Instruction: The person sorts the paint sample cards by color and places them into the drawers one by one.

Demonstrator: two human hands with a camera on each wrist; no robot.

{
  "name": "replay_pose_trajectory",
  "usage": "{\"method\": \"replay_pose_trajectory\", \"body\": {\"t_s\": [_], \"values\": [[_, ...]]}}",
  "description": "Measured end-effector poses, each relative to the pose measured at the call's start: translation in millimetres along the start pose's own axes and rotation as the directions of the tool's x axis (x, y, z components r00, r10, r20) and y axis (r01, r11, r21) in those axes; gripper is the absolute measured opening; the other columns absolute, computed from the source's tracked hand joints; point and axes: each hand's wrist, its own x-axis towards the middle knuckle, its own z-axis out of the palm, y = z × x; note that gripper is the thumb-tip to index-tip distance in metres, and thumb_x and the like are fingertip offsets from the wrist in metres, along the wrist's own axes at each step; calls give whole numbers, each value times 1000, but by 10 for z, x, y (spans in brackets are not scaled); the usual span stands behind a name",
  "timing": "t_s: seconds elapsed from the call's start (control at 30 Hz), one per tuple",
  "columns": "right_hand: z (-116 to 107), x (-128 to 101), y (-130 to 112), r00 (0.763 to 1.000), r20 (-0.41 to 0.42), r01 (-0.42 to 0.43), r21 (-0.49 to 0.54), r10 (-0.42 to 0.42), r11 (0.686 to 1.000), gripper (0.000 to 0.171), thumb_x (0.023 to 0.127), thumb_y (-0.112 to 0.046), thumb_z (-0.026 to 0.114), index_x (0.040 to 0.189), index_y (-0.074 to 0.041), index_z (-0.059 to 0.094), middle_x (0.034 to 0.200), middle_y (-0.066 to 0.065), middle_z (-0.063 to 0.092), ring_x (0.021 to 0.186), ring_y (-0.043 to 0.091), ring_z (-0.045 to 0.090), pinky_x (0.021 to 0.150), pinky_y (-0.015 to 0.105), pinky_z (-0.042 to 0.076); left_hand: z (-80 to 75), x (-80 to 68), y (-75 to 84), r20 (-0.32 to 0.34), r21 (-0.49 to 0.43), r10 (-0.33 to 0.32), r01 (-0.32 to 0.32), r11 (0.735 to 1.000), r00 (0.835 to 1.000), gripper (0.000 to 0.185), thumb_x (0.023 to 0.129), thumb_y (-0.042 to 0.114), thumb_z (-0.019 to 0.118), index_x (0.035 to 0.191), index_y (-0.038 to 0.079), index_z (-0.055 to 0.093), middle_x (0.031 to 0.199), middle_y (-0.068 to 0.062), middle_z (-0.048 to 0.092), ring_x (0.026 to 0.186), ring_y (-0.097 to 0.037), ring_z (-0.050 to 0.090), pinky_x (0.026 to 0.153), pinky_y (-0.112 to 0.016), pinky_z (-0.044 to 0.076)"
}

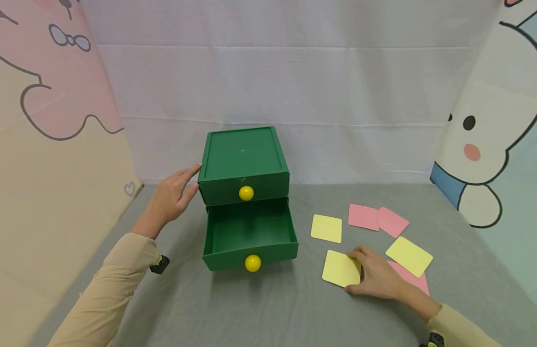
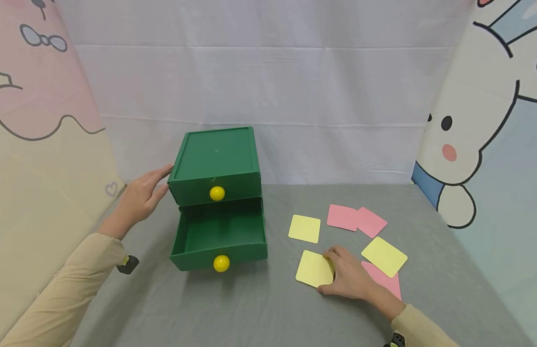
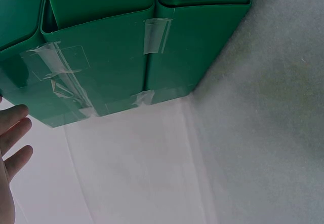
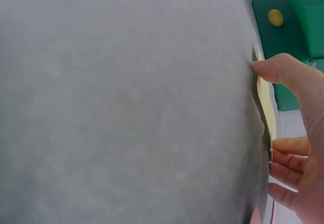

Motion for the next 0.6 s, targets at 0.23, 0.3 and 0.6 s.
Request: {"method": "replay_pose_trajectory", "body": {"t_s": [0.23,0.3,0.6], "values": [[-57,16,-20,998,47,-43,30,42,999,68,56,-42,80,106,0,61,99,0,51,90,14,49,74,33,47,10,5,-1,0,3,2,-2,1000,1000,47,97,28,41,134,-2,43,128,-20,51,114,-36,50,93,-51,40],[-76,21,-30,997,54,-51,31,50,998,69,57,-43,80,107,0,60,100,0,51,91,15,49,73,33,47,10,5,-1,-2,2,2,-2,1000,1000,47,97,28,41,133,-2,43,128,-20,51,113,-36,50,92,-51,40],[-209,106,-57,1000,28,-16,33,15,999,71,57,-40,80,110,2,59,103,3,51,92,16,49,75,35,46,7,9,2,-8,0,6,-6,1000,1000,48,97,30,39,134,-1,43,127,-20,51,113,-36,50,92,-52,40]]}}
